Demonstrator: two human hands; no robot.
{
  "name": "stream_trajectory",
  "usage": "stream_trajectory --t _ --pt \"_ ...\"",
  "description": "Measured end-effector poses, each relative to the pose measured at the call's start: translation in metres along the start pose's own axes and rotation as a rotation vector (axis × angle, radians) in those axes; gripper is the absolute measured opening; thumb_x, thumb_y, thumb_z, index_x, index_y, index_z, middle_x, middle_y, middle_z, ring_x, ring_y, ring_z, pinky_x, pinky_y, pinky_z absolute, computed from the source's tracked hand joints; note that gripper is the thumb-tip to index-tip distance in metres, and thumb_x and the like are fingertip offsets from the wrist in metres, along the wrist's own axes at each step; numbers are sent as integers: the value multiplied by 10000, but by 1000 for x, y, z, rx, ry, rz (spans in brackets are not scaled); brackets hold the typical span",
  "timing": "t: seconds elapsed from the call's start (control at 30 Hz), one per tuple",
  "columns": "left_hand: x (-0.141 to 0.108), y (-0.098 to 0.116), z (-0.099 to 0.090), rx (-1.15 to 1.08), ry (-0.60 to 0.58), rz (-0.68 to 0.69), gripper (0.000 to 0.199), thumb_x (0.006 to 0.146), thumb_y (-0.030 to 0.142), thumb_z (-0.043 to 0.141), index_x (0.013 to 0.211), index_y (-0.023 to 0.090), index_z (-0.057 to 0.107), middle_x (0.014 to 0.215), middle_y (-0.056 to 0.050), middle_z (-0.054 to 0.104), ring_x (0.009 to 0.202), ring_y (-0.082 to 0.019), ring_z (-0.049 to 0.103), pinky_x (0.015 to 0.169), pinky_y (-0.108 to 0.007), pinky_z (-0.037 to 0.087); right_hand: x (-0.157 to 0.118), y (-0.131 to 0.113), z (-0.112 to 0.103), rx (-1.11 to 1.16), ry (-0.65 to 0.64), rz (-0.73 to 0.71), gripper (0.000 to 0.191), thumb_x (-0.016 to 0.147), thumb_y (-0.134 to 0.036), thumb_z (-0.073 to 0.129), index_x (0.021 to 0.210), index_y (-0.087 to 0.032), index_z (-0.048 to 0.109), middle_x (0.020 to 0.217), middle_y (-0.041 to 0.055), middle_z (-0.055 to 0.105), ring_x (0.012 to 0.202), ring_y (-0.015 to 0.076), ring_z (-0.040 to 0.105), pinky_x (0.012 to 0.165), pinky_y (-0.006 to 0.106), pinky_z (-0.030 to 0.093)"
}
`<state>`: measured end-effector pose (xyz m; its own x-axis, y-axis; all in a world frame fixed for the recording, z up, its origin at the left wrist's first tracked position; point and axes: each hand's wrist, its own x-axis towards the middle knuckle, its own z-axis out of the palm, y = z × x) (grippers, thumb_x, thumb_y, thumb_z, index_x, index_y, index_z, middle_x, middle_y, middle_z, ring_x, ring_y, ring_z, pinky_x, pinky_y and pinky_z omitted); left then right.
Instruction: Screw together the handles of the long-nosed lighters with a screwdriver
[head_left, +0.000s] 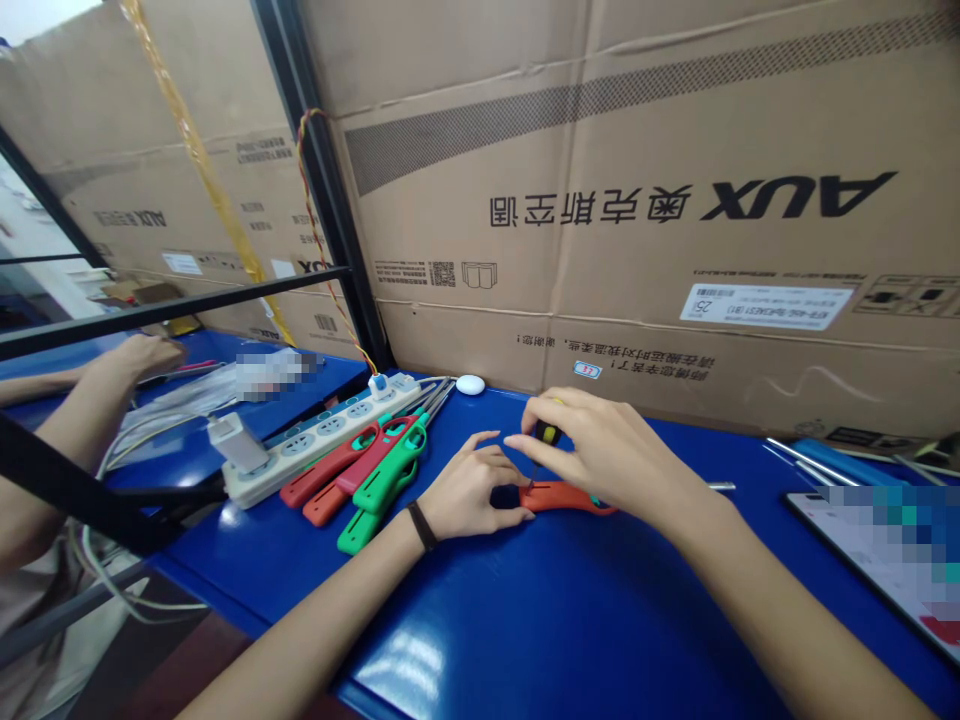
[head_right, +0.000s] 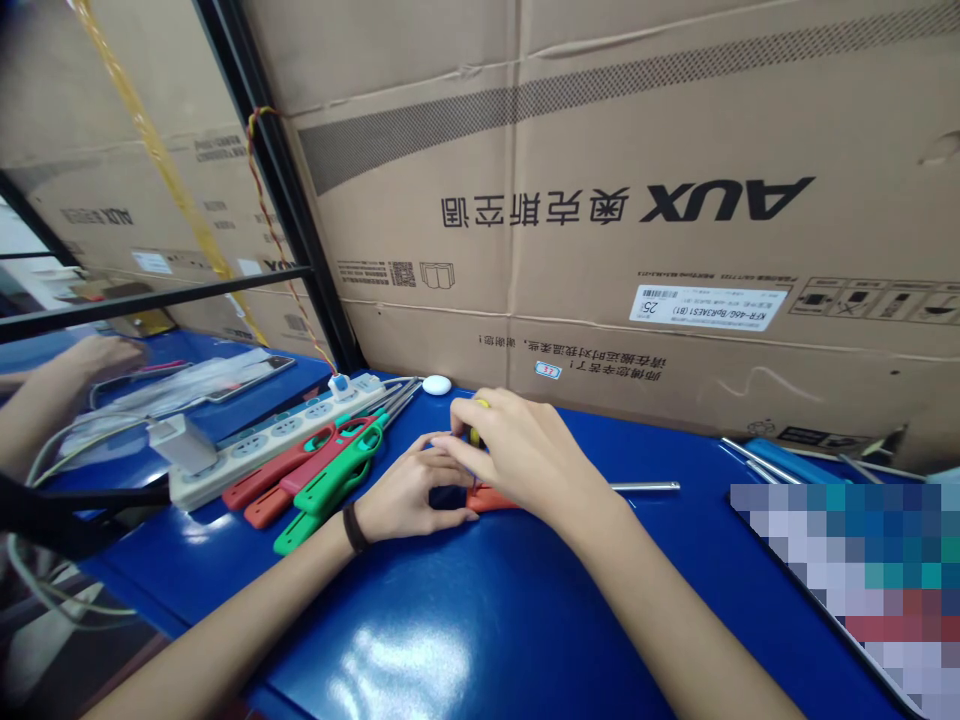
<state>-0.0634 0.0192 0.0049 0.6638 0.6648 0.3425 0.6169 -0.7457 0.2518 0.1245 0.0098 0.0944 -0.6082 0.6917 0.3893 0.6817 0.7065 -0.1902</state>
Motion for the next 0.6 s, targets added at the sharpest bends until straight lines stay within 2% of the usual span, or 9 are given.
stream_trajectory --t 0.03,0.07,0.13,0.2,0.27,0.33,0.43,0.53,0.6 --pt "0 0 0 1 -2 2 237 779 421 654 929 240 683 938 -12 719 971 -206 623 1078 -445 220 -1 0 -2 75 -14 -23 140 875 -286 494 984 -235 567 1099 61 625 982 202 600 765 305 468" --pt "0 0 0 2 -6 5 238 781 422 652 931 241 683 928 -9 718 957 -202 626 1077 -442 220 -3 0 -4 154 -31 -49 204 861 -217 488 1057 -241 541 1223 64 570 1083 189 561 824 295 460" --pt "0 0 -1 3 -12 9 236 785 421 650 931 239 682 918 -6 718 946 -197 628 1078 -440 216 -5 1 -6 268 -65 -98 335 848 -126 449 1158 -244 493 1341 61 490 1199 161 487 917 281 427" --pt "0 -1 0 -5 -12 12 229 787 416 651 931 241 679 934 -4 717 970 -201 621 1079 -441 206 -4 0 -5 306 -73 -120 400 869 -108 417 1239 -254 450 1318 52 520 1187 145 500 934 280 420" --pt "0 -2 1 -10 -7 13 237 782 411 658 948 244 675 950 -2 717 981 -205 618 1082 -441 198 -2 -1 -3 255 -54 -111 448 889 -172 454 1319 -279 386 1218 43 595 1079 159 575 862 288 456" --pt "0 -2 2 -2 -6 5 254 769 408 673 964 245 675 951 1 719 978 -209 618 1083 -439 196 1 -3 -1 95 -33 -80 381 890 -297 505 1267 -278 453 1049 39 662 908 191 634 741 303 476" --pt "-1 -2 2 9 -7 2 275 761 404 681 986 247 674 953 1 720 973 -212 618 1085 -442 195 1 -5 -4 -106 -38 -22 269 871 -435 510 1007 -215 579 835 47 677 740 214 634 631 314 451" --pt "0 -1 0 13 4 8 239 770 420 665 921 236 689 896 0 721 913 -196 631 1075 -441 216 -2 -4 -9 42 -62 -37 201 835 -291 543 1024 -221 542 1000 55 663 844 196 621 679 298 459" --pt "0 0 -1 16 13 1 223 772 424 660 869 226 696 867 -5 715 883 -190 635 1065 -436 232 -5 -3 -10 221 -88 -115 290 803 -157 522 1080 -242 516 1165 46 613 963 170 599 761 274 459"
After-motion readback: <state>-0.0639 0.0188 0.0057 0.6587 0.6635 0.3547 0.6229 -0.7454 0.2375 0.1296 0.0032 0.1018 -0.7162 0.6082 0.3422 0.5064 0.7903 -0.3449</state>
